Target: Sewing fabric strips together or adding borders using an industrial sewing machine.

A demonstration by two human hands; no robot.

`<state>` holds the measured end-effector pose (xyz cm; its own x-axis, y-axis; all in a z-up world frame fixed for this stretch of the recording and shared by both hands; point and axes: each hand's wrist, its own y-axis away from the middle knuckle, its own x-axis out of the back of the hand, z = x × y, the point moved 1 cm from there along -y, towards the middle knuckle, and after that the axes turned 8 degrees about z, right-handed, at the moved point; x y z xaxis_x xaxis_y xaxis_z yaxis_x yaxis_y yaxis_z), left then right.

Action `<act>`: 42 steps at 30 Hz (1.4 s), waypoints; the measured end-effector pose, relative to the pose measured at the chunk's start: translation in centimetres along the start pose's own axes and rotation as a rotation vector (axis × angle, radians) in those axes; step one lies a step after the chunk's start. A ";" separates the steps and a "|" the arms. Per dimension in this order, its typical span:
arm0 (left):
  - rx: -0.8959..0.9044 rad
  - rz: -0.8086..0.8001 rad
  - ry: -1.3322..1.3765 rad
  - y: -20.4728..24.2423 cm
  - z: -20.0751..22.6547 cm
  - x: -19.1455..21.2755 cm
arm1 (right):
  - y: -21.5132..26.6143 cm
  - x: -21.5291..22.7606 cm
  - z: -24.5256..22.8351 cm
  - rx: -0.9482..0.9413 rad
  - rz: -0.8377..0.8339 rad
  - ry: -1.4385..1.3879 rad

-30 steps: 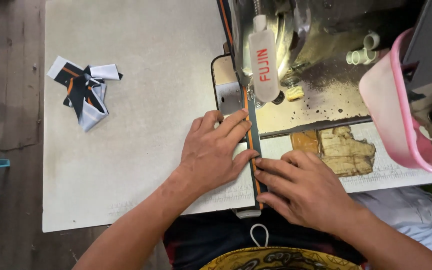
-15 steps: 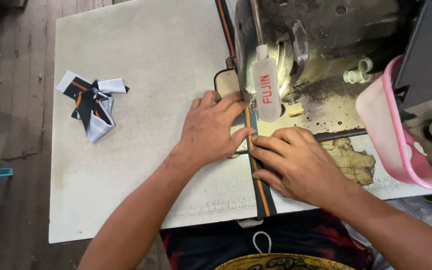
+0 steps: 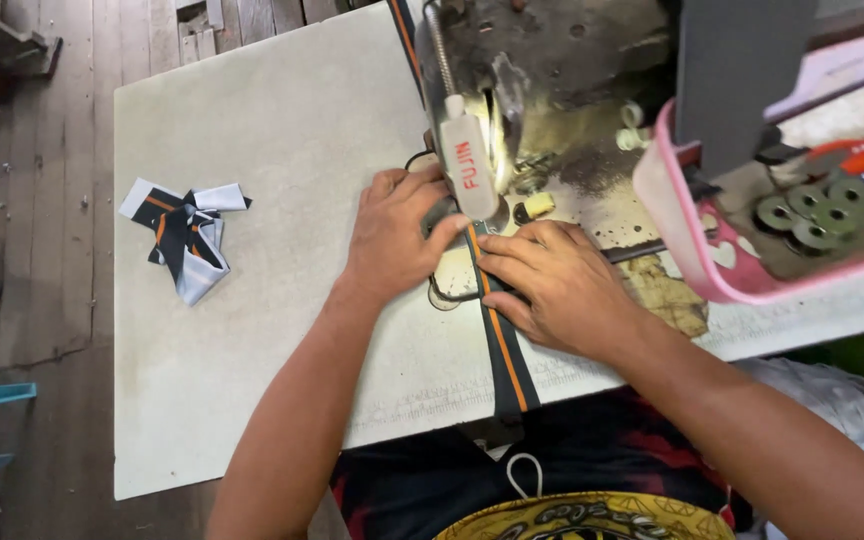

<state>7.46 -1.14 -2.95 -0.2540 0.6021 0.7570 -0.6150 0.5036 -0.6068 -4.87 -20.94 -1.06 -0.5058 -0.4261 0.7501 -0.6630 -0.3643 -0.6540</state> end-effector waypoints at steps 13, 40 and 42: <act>0.298 -0.160 0.388 4.0 4.4 8.1 | 13.6 2.9 -5.5 -0.609 -0.720 -0.759; 0.103 -0.135 0.353 5.1 8.3 6.2 | 10.2 8.8 -9.2 -0.110 -0.354 -0.345; 0.074 -0.117 0.307 5.1 8.5 5.7 | 10.1 8.8 -9.3 -0.092 -0.313 -0.339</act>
<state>-3.47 -0.42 0.38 0.0510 0.7072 0.7052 -0.6823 0.5403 -0.4924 -21.17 -20.67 -0.13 -0.0750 -0.5597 0.8253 -0.8090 -0.4498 -0.3785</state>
